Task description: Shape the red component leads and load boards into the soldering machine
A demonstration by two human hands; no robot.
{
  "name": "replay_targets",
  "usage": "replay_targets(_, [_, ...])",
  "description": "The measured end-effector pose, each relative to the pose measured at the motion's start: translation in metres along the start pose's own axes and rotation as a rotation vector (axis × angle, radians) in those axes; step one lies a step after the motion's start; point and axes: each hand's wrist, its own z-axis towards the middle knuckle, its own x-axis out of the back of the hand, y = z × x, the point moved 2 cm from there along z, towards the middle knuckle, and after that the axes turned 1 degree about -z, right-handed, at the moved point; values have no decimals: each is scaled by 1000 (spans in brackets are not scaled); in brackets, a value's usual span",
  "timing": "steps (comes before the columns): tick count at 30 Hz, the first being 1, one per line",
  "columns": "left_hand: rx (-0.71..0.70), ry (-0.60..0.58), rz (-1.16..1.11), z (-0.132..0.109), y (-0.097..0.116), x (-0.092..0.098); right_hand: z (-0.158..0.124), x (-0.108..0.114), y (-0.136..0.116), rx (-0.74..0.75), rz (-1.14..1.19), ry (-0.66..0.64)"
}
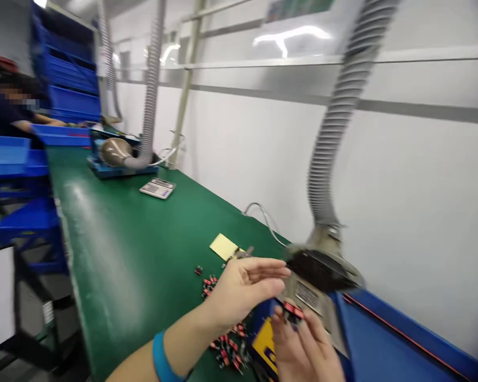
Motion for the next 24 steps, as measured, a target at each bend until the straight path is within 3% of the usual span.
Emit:
replay_targets(3, [119,-254,205,-6,-6,-14,-10,-10,-9,-30,172,88])
replay_targets(6, [124,-254,210,-11,-10,-21,-12,-20,-21,-16,158,89])
replay_targets(9, [186,-287,69,-14,-11,-22,-13,-12,-39,103,48,176])
replay_targets(11, [277,-354,-7,-15,-10,-22,-14,-4,-48,120,-19,114])
replay_targets(15, [389,-452,12,-19,-7,-21,-19,-3,-54,2,-78,-168])
replay_targets(17, [410,-454,85,-20,-6,-21,-20,-8,-55,9,-59,-187])
replay_targets(24, [423,-519,280,-23,1,-23,-18,-10,-62,63,67,42])
